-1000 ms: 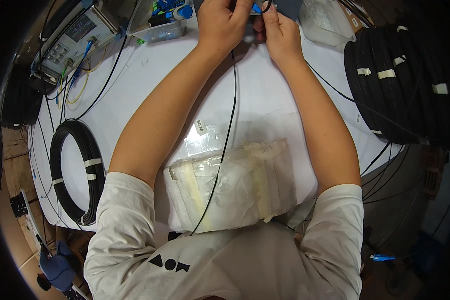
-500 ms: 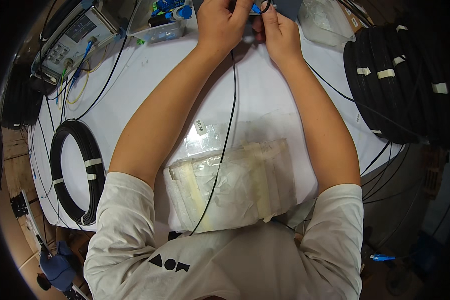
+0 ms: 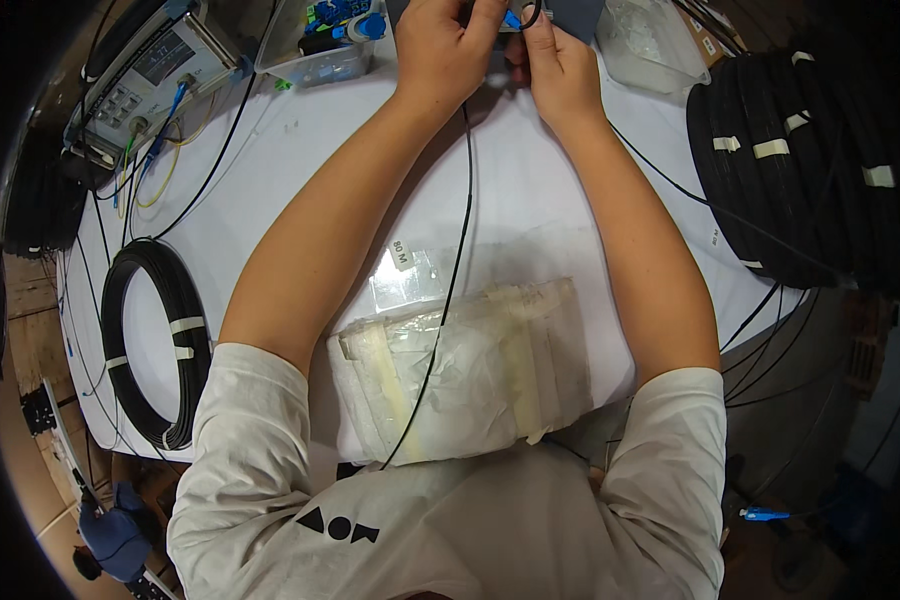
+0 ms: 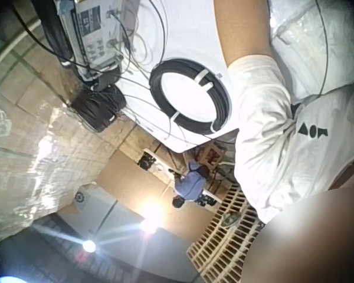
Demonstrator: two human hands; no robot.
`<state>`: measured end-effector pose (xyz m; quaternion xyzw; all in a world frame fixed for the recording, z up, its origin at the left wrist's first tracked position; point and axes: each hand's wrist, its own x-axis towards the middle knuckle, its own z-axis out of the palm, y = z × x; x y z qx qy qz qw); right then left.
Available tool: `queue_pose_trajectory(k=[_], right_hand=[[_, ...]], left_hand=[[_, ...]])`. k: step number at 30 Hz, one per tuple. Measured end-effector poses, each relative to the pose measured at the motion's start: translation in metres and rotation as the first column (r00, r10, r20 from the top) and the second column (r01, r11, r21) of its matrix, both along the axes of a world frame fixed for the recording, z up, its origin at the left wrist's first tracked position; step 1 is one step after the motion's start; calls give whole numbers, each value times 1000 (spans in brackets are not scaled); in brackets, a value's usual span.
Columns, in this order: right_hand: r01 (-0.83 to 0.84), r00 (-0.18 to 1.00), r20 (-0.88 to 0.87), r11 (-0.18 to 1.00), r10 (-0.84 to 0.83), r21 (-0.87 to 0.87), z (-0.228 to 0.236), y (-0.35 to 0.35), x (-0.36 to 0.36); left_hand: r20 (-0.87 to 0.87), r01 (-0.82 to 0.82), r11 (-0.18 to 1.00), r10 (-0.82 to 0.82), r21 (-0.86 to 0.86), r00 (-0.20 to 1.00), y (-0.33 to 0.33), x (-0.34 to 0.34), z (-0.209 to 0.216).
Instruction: Inspecting and manipulating a small fiber optic component while viewing its magnified image on a digital microscope monitor.
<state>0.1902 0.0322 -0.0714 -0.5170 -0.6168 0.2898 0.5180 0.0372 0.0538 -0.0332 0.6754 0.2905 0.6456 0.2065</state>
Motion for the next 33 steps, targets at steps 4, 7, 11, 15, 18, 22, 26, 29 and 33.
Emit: queue_pose_trajectory(k=[4, 7, 11, 15, 18, 22, 26, 29, 33], right_hand=[[16, 1000, -10, 1000, -16, -5, -1, 1, 1], [-13, 1000, -11, 1000, 13, 22, -2, 2, 2], [-2, 1000, -10, 1000, 2, 11, -1, 1, 1], [16, 1000, -8, 1000, -16, 17, -1, 1, 0], [15, 1000, -17, 1000, -15, 2, -1, 1, 0], [14, 995, -96, 1000, -16, -22, -8, 6, 6], [-12, 993, -121, 1000, 12, -2, -12, 7, 7], [-13, 995, -96, 1000, 12, -5, -10, 6, 7], [-16, 996, -93, 1000, 18, 24, -9, 6, 6]], left_hand=[[-4, -4, 1000, 4, -5, 1000, -2, 1, 1], [-12, -13, 1000, 13, 28, 1000, -1, 0, 1], [-6, -10, 1000, 10, 25, 1000, 0, -1, 0], [-8, -1, 1000, 1, 18, 1000, 0, 0, -1], [-6, 3, 1000, -3, 0, 1000, -1, 0, 0], [-9, 14, 1000, -14, -16, 1000, 0, 0, -1], [4, 7, 1000, -7, 9, 1000, 0, 1, -1], [15, 7, 1000, -7, 3, 1000, -2, 0, 0], [18, 9, 1000, -9, 28, 1000, -1, 0, -1]])
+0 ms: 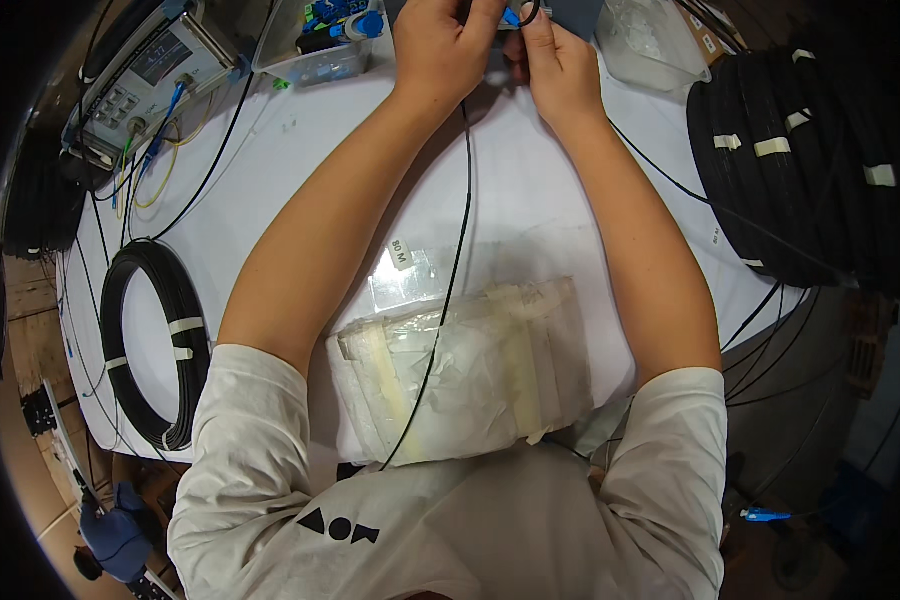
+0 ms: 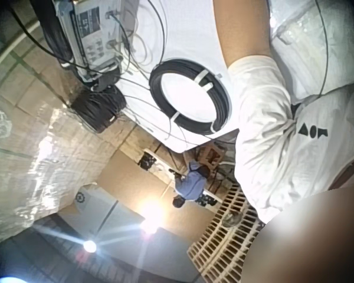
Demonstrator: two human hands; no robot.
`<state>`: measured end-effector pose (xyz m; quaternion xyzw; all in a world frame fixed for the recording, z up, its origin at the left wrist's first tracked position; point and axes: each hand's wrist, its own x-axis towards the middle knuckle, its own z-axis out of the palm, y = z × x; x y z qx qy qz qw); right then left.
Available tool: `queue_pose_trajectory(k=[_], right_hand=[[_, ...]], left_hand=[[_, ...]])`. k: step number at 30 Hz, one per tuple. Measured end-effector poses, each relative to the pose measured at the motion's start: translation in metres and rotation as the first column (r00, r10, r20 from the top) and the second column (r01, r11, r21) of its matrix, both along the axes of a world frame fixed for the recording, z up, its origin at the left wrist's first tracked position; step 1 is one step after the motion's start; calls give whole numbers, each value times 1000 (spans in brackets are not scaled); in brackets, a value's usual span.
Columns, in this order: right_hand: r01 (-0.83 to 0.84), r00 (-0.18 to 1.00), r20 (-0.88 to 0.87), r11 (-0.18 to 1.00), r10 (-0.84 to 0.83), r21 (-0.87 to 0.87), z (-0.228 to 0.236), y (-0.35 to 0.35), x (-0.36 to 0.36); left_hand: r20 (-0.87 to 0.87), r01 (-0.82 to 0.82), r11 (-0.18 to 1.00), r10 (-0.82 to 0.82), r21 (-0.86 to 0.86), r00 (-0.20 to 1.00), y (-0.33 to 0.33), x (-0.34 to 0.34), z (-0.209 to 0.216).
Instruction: Inspecting and manipulating a small fiber optic component while viewing its magnified image on a digital microscope monitor.
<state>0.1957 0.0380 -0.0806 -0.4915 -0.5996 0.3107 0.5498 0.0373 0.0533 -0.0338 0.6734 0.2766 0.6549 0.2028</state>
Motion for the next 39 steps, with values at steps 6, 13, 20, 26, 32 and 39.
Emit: queue_pose_trajectory(k=[6, 13, 20, 26, 32, 39], right_hand=[[37, 999, 29, 999, -37, -18, 1, -1, 0], [7, 1000, -28, 999, -7, -32, -2, 1, 1], [-14, 999, -46, 1000, 13, -23, -3, 2, 2], [-10, 999, -39, 999, 8, -32, -2, 2, 1], [13, 1000, -1, 1000, -13, -23, -1, 1, 1], [6, 999, -37, 998, -8, -57, -1, 2, 1]], left_hand=[[-13, -19, 1000, 20, 21, 1000, 1, 0, -1], [-17, -17, 1000, 18, 8, 1000, 0, 0, 0], [-34, -15, 1000, 14, -27, 999, 0, 0, 0], [-27, -1, 999, 0, -54, 1000, -2, -1, 2], [-33, -6, 999, 4, -36, 999, -1, 0, 1], [-34, -11, 1000, 11, -19, 999, 0, -1, 0]])
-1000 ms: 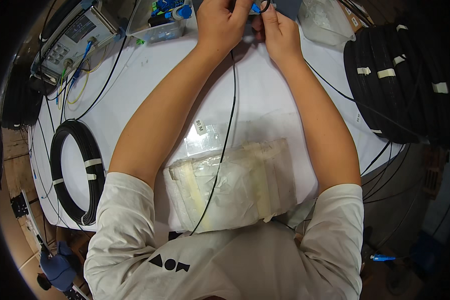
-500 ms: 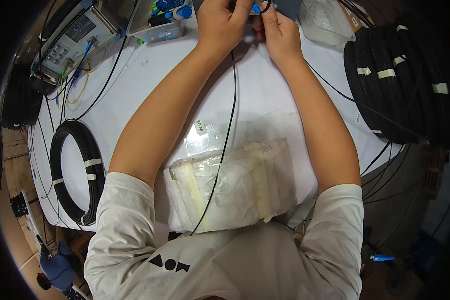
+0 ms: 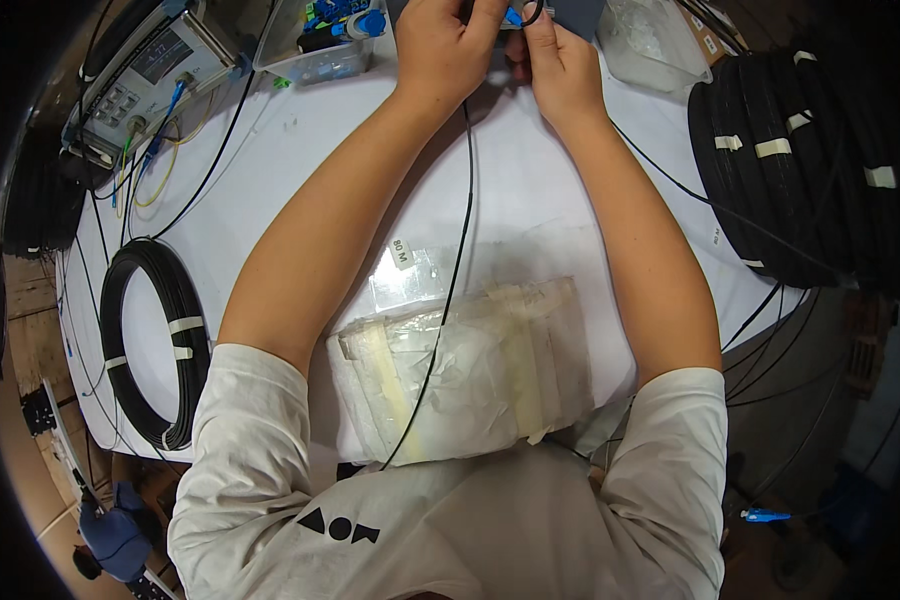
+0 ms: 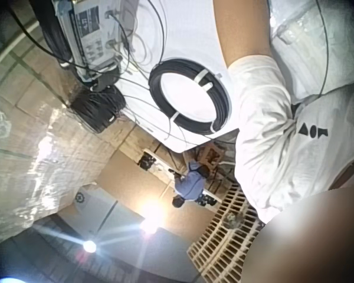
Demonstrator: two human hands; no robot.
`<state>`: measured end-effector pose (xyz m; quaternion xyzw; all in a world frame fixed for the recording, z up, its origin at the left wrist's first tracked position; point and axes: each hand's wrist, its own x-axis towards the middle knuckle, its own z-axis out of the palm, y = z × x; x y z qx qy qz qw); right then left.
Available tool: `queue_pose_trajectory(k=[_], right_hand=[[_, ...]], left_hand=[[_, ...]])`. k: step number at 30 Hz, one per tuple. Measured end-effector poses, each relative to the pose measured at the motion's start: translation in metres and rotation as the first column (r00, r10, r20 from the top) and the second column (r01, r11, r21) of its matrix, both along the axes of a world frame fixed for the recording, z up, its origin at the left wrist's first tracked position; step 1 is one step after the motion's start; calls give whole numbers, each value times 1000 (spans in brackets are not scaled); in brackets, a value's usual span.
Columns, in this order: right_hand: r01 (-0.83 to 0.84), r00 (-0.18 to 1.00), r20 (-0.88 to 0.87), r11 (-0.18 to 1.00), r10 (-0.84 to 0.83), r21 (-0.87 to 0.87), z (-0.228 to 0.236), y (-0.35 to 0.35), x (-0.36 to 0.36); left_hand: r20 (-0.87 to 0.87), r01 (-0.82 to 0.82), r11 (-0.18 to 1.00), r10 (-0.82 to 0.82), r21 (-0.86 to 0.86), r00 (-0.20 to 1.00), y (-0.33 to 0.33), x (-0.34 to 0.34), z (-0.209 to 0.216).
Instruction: Inspecting and manipulating a small fiber optic component while viewing its magnified image on a digital microscope monitor.
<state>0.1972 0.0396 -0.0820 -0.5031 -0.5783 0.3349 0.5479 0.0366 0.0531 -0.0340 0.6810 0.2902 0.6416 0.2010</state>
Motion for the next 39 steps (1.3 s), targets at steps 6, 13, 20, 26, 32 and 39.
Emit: queue_pose_trajectory(k=[6, 13, 20, 26, 32, 39], right_hand=[[-4, 1000, 29, 999, 3, 38, -2, 0, 1], [-15, 1000, 28, 999, 13, 49, -1, 0, 2], [-13, 992, 125, 999, 7, 45, 7, -4, -4], [7, 1000, 26, 1000, -8, 11, 0, 0, 2], [12, 1000, 28, 1000, -12, 14, -2, 0, 2], [-41, 999, -19, 999, 41, 31, -4, 2, 3]], left_hand=[[11, -2, 1000, 2, -8, 1000, 0, 1, 0], [17, -9, 1000, 8, 27, 1000, 0, 1, 1], [22, -4, 1000, 4, 23, 1000, 1, 0, 0], [22, 4, 1000, -4, 13, 1000, 0, 1, 0], [18, 5, 1000, -5, 3, 1000, -1, 0, 2], [21, 10, 1000, -10, -1, 1000, -1, 0, 0]])
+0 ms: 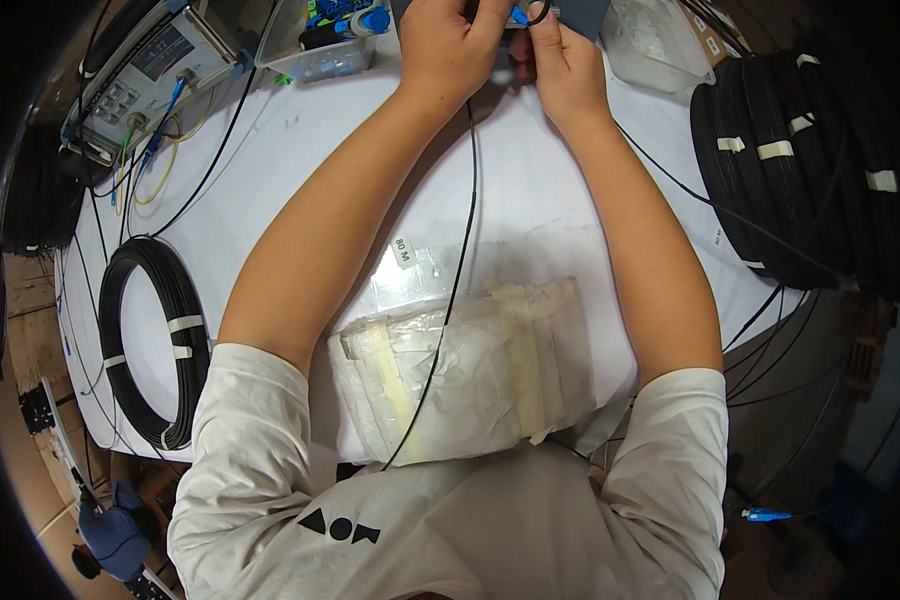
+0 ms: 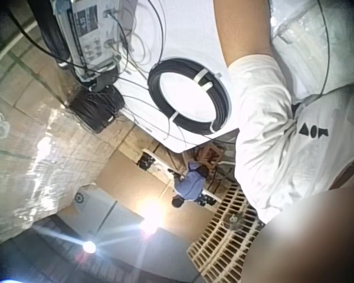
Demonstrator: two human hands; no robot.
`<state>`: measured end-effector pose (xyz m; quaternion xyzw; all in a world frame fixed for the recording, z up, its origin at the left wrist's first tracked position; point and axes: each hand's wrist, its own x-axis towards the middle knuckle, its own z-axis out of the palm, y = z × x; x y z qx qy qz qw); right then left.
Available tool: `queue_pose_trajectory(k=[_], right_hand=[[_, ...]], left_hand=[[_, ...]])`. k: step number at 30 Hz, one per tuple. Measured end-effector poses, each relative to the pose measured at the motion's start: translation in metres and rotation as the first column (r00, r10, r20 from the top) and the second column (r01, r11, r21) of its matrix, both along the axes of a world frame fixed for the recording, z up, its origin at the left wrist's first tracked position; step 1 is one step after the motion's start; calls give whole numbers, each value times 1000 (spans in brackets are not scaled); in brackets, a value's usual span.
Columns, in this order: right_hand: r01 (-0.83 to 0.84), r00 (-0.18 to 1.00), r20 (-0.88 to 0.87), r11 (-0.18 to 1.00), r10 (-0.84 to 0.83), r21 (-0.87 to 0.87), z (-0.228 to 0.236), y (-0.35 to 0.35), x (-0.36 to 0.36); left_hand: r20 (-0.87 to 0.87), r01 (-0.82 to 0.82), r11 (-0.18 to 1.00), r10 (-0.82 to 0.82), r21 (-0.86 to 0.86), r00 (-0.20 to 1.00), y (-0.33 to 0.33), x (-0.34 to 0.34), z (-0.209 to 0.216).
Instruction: Inspecting and manipulating a small fiber optic component while viewing its magnified image on a digital microscope monitor.
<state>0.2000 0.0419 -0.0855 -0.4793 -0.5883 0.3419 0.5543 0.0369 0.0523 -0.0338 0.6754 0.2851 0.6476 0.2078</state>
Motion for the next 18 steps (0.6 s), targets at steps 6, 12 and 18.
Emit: queue_pose_trajectory(k=[6, 12, 18], right_hand=[[-14, 1000, -18, 1000, 14, -5, -1, 1, 1], [-2, 1000, -26, 1000, 2, -8, -1, 1, 1], [5, 1000, 15, 1000, -5, 2, 2, -1, -1]], left_hand=[[-6, -2, 1000, 2, -16, 1000, -1, 0, 1], [-14, -5, 1000, 5, -9, 1000, 0, 0, 1], [-9, -10, 1000, 10, -6, 1000, 0, 0, 0]])
